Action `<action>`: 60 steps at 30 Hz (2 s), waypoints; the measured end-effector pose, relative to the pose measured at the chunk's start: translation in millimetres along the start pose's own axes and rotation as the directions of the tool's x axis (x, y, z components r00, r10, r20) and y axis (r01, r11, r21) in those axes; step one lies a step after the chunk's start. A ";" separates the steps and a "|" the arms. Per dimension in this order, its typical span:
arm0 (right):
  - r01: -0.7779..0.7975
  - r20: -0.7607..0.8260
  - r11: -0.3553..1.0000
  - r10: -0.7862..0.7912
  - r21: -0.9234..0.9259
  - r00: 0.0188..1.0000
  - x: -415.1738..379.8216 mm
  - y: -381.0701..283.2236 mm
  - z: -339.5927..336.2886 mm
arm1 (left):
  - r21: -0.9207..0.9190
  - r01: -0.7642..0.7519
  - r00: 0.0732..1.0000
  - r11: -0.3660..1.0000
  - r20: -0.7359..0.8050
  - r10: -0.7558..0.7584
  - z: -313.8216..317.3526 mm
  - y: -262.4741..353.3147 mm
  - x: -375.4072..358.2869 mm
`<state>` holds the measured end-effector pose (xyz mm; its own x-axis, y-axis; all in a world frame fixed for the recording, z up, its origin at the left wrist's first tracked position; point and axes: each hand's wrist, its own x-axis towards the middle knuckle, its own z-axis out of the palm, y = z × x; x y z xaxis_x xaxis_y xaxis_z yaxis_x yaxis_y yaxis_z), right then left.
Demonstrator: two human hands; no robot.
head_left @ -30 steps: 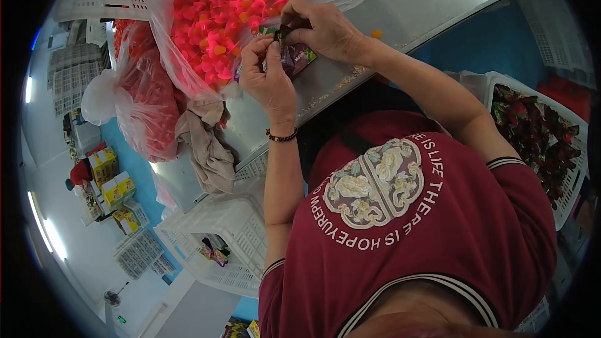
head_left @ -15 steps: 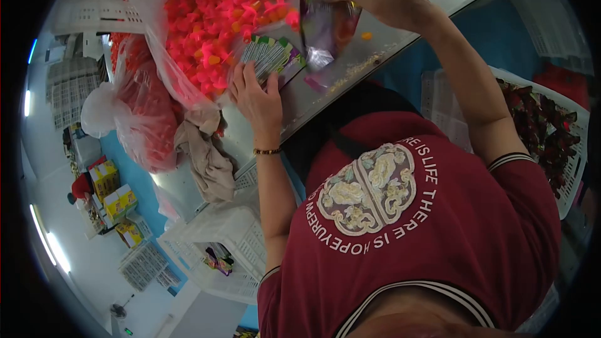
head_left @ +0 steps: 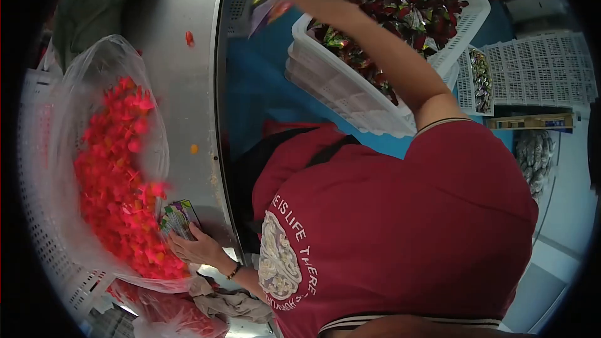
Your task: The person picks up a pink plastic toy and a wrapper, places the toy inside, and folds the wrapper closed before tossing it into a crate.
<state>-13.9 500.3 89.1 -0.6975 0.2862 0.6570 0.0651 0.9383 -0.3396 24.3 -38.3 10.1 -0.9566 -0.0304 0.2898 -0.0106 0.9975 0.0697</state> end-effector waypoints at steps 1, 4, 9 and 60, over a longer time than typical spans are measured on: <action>-0.007 -0.048 0.990 0.001 -0.138 0.999 1.4 37.0 -22.6 | -0.002 -0.003 1.000 1.000 0.001 0.003 0.3 -0.7 0.9; -0.161 -0.105 0.897 0.128 -0.411 0.986 -4.4 51.7 -18.3 | -0.012 -0.013 0.999 1.000 0.031 0.013 0.3 -3.1 2.2; -0.362 -0.277 0.536 0.236 -0.762 0.932 -89.6 249.1 -147.0 | -0.046 -0.010 1.000 0.999 -0.004 0.010 -3.0 -1.8 -2.7; -0.629 0.767 0.458 -0.504 0.628 0.398 -116.2 -320.6 173.9 | -0.641 0.183 0.901 0.745 -0.194 -0.387 20.6 34.8 16.3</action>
<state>-77.8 132.4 4.6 -0.8576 -0.5076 -0.0832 0.0206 0.1277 -0.9916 2.3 -2.7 -2.4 -0.8017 -0.4262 0.4190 0.0040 0.6972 0.7169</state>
